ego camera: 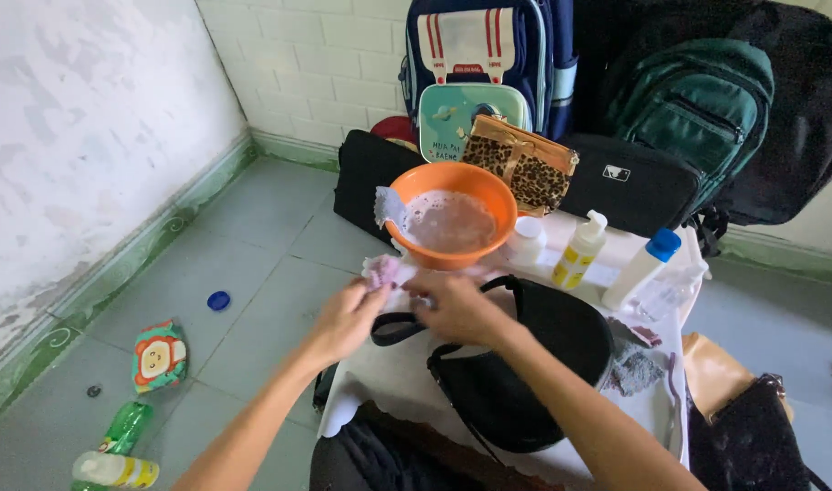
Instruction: The person is cleaning a black leather handbag by scrubbing it with a toothbrush and wiping it with a cloth.
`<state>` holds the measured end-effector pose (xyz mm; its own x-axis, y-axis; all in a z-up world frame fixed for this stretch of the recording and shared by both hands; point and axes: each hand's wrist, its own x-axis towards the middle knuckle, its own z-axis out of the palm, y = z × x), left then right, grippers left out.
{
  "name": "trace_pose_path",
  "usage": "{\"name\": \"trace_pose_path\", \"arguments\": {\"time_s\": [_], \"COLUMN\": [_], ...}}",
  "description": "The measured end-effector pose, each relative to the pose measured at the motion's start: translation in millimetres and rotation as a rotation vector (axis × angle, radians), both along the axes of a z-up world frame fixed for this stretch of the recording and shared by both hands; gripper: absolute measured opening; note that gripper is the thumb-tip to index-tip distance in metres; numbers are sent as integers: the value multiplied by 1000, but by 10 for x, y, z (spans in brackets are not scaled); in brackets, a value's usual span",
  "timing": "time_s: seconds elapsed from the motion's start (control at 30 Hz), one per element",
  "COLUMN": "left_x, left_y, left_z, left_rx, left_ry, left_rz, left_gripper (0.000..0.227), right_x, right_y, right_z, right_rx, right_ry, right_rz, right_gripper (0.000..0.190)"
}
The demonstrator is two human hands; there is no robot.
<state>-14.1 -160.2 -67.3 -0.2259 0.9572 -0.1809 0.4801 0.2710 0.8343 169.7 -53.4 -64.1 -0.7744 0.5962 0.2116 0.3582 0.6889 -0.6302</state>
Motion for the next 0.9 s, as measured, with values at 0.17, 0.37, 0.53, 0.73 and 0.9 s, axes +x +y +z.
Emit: {"name": "trace_pose_path", "arguments": {"time_s": [0.17,0.37,0.53,0.73,0.9], "left_x": [-111,-72,142,208,45], "left_y": [-257,-289,-280,-367,-379], "left_z": [6,-297,-445,-279,-436], "left_rx": [87,201,202,234,318], "left_ry": [-1,-207,-240,-276,-424], "left_rz": [214,119,102,37,88], "left_gripper": [46,24,26,39,22], "right_x": [-156,40,-4,-135,-197], "right_y": [-308,-488,-258,-245,-325], "right_z": [-200,-327,-410,-211,5], "right_rx": [276,412,38,-250,-284], "right_ry": [-645,-536,-238,-137,57], "right_rz": [211,273,2,-229,-35], "right_gripper": [65,21,28,42,16]}}
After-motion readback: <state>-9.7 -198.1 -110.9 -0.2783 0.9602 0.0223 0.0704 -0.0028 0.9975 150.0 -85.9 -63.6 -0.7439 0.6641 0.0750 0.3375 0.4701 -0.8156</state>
